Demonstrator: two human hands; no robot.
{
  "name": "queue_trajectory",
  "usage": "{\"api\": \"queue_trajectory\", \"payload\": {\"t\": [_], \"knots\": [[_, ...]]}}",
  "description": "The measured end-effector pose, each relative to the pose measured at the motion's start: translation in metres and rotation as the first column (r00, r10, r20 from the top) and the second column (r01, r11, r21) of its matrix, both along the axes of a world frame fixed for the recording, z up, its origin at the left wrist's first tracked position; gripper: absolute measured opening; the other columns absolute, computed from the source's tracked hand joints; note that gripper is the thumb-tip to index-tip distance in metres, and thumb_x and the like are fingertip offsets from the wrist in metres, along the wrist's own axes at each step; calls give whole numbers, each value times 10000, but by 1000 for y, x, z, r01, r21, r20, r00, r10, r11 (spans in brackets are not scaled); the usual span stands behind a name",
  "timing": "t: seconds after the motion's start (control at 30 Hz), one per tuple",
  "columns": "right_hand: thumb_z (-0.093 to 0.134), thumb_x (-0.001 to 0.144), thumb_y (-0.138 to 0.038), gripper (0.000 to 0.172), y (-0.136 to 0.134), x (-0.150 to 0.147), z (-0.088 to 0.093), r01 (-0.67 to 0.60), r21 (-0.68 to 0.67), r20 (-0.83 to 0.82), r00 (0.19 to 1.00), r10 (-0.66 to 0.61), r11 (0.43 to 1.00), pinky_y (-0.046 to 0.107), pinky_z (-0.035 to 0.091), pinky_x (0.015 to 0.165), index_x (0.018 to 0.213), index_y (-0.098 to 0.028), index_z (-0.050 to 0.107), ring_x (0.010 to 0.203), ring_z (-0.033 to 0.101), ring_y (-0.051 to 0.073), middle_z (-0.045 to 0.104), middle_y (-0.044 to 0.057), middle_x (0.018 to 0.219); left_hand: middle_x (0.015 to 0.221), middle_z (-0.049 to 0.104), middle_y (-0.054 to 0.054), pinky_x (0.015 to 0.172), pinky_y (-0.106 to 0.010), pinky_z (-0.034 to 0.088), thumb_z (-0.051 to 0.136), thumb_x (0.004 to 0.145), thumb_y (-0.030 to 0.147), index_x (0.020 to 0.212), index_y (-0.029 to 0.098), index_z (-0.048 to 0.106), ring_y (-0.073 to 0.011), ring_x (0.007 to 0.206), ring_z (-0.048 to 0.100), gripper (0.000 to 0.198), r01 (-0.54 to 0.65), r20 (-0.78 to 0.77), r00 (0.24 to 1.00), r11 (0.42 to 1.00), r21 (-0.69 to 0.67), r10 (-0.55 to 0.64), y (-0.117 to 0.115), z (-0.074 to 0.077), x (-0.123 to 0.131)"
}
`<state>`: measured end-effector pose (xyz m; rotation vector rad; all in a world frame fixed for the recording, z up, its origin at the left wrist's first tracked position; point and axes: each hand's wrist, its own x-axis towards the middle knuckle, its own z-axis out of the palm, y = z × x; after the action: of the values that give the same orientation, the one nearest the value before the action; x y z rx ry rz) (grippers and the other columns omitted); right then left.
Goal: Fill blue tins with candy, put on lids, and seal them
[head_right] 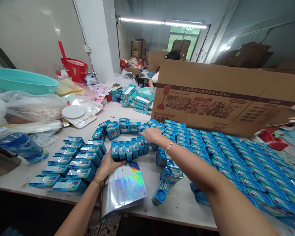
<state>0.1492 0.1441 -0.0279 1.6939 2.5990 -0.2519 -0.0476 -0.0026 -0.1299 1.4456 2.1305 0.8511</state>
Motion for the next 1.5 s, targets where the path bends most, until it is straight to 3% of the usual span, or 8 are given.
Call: {"api": "queue_trajectory", "payload": {"t": [0.23, 0.47, 0.67, 0.8, 1.0, 1.17, 1.33, 1.5], "knots": [[330, 946, -641, 644, -3, 0, -34, 30, -220, -157, 986, -65, 975, 327, 464, 853, 1365, -166, 441, 1088, 642, 299, 677, 154, 1205, 1178, 676, -214, 845, -389, 490, 694, 762, 470, 1306, 115, 373, -355, 1091, 657, 724, 28, -9, 1000, 988, -152, -30, -16, 7, 24], [392, 947, -574, 473, -7, -5, -37, -268, -261, -275, 942, 195, 927, 325, 467, 799, 1226, -221, 539, 953, 638, 256, 681, 91, 1122, 1282, 612, -286, 945, -400, 476, 679, 779, 454, 1502, 5, 29, -362, 1191, 610, 1071, -53, 269, 958, 983, -177, 100, -84, 2, 73], [501, 931, -473, 357, -20, -24, -36, -619, -259, -315, 780, 541, 742, 295, 451, 802, 1157, -213, 595, 976, 601, 220, 659, 67, 1150, 1249, 643, -264, 963, -380, 490, 613, 801, 561, 1486, 46, 156, -319, 1153, 644, 971, -172, 557, 813, 984, -51, 171, -146, -38, 139], [501, 934, -473, 389, -28, -33, -35, -695, -293, -258, 718, 646, 656, 313, 460, 794, 1204, -209, 594, 946, 611, 222, 667, 81, 1132, 1300, 619, -243, 983, -343, 484, 549, 850, 561, 1520, 70, 24, -268, 1202, 617, 982, -192, 687, 713, 981, -4, 142, -161, -47, 163], [549, 918, -416, 535, -55, 0, 1, -596, -76, -499, 717, 487, 800, 390, 442, 964, 1398, -196, 467, 1181, 562, 265, 586, 136, 1327, 1014, 720, -114, 642, -288, 545, 709, 750, 500, 1546, 159, -21, -200, 713, 703, 1133, -208, 779, 611, 978, -12, 139, -175, -22, 130], [495, 944, -455, 430, -139, 80, 26, -505, -101, -785, 570, 244, 857, 354, 497, 881, 1296, -218, 559, 1017, 637, 201, 673, 79, 1108, 851, 692, -26, 519, -196, 472, 826, 641, 431, 1520, 233, 249, -104, 558, 584, 1070, -160, 818, 569, 987, 12, 82, -196, 15, 103], [709, 811, -464, 509, -225, 127, -4, -586, -287, -796, 586, 152, 757, 378, 473, 957, 1272, -278, 598, 1142, 584, 229, 638, 70, 1224, 838, 682, -26, 416, -151, 328, 808, 677, 392, 1379, 208, 511, -20, 441, 338, 784, 42, 715, 689, 991, 127, -121, -199, 43, 108], [679, 842, -437, 316, -262, 143, -31, -515, -474, -830, 533, -167, 714, 260, 494, 643, 1083, -236, 654, 719, 603, 137, 632, 5, 846, 919, 701, -33, 465, -175, 396, 786, 691, 312, 1228, 220, 650, -55, 498, 448, 561, 325, 532, 764, 930, 171, -364, -183, 63, 118]]}}
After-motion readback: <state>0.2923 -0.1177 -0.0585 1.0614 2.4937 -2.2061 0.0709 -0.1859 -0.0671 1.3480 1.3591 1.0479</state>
